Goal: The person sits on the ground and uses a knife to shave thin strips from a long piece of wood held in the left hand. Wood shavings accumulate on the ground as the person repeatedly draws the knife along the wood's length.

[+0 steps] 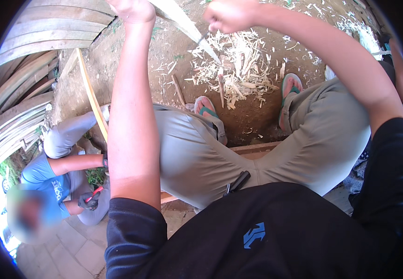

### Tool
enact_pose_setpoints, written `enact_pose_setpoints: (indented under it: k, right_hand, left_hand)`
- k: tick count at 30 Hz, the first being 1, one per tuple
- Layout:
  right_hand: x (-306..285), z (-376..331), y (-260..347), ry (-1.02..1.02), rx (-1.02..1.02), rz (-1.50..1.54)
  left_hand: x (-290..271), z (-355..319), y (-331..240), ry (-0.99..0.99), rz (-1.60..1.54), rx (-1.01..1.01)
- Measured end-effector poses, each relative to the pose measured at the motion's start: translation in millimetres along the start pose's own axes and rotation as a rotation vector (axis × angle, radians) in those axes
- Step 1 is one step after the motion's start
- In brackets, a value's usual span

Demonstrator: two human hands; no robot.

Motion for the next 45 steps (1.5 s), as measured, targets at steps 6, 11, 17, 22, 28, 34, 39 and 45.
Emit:
enact_pose_setpoints:
  k: [6, 11, 17, 22, 28, 34, 39, 45]
  right_hand:
    - [-5, 1, -9, 0.002, -0.087, -0.015]
    - [-36, -20, -4, -0.096, -0.03, 0.068]
    - [24, 1, 4, 0.062, 0.067, 0.036]
    - [8, 3, 9, 0.138, 0.081, -0.01]
    - [8, -1, 5, 0.189, 0.115, -0.011]
    - [49, 2, -4, 0.222, 0.094, -0.111]
    - [5, -9, -28, 0.068, 0.104, 0.079]
    - [33, 2, -21, 0.223, 0.09, -0.063]
  left_hand:
    - [16, -6, -7, 0.148, 0.056, -0.028]
    - [-5, 0, 18, 0.011, -0.069, -0.024]
    - [19, -1, 4, 0.04, -0.174, -0.125]
    - [24, -13, -13, -0.029, 0.42, 0.054]
    - [2, -5, -3, 0.101, 0.176, -0.047]
    - [17, -3, -1, 0.118, 0.023, -0.049]
    - [16, -1, 0, 0.18, -0.072, 0.042]
    - [36, -4, -11, 0.007, -0.055, -0.113]
Point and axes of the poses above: each hand's wrist, its own z-axis towards the middle knuckle, its own x-axis out of the palm, y = z × x, the point moved 3 cm from there along z, towards the middle knuckle, and after that the axes turned 13 degrees about y, right-handed, at the moved point
